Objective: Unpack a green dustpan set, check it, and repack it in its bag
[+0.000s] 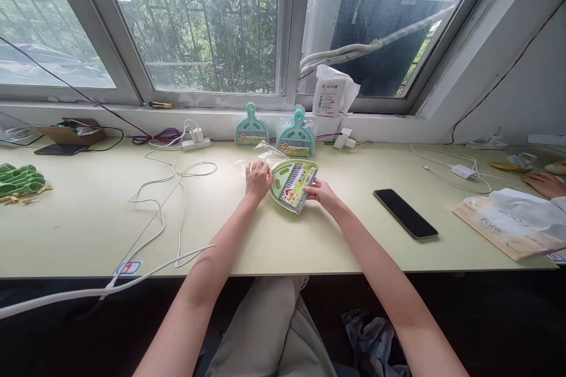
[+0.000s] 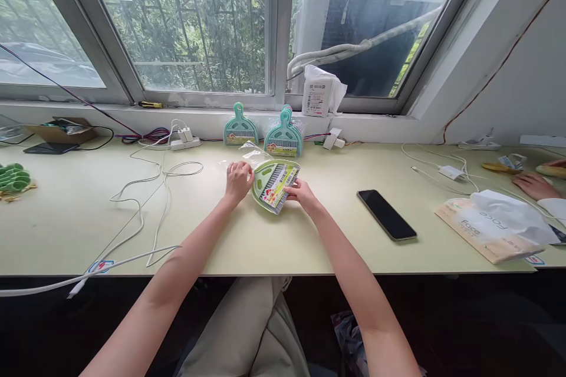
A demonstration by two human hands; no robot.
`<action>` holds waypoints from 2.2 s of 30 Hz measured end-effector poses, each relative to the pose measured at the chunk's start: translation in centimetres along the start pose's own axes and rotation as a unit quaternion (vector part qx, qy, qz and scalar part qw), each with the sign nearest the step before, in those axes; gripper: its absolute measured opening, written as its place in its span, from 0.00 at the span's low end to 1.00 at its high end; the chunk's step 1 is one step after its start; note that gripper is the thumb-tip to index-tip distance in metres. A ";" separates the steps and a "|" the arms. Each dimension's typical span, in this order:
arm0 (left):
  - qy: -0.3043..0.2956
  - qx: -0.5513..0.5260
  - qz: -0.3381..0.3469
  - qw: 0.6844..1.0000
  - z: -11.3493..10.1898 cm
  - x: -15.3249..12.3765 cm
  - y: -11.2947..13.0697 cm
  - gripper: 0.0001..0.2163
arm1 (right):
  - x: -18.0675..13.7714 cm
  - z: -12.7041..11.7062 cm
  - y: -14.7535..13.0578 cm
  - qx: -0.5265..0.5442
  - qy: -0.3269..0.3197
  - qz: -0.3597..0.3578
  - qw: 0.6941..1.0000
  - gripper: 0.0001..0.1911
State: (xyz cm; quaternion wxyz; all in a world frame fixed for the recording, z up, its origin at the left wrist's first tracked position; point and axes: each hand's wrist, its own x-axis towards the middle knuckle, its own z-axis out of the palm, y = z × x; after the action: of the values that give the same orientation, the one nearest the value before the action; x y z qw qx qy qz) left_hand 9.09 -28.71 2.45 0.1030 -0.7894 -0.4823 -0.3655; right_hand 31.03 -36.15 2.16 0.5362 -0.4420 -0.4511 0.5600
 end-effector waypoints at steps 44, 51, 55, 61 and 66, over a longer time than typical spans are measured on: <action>-0.211 -0.756 -0.170 0.597 -0.6 0.7 3.5 0.25 | -0.2 -0.5 -1.0 0.137 0.077 -0.159 0.975 0.20; -0.138 -0.657 -0.159 0.724 0.0 0.9 3.7 0.26 | 0.0 -0.6 -0.7 0.115 0.090 -0.148 0.978 0.20; -0.091 -0.621 -0.188 0.755 0.8 0.6 4.6 0.16 | -0.2 -0.3 -0.7 0.103 0.073 -0.143 0.982 0.21; -0.081 -0.702 -0.286 0.647 1.5 0.2 4.9 0.16 | -0.2 -0.4 -0.8 0.084 0.083 -0.148 0.982 0.21; -0.066 -0.719 -0.255 0.643 2.0 0.2 4.6 0.20 | -0.1 -0.3 -0.5 0.090 0.076 -0.144 0.983 0.22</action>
State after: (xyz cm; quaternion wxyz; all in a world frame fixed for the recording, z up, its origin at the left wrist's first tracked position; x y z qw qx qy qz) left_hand 13.96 -29.92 2.04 -0.6264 -0.4824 -0.2558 -0.5564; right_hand 31.47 -36.24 2.62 0.6816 -0.3635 -0.4153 0.4804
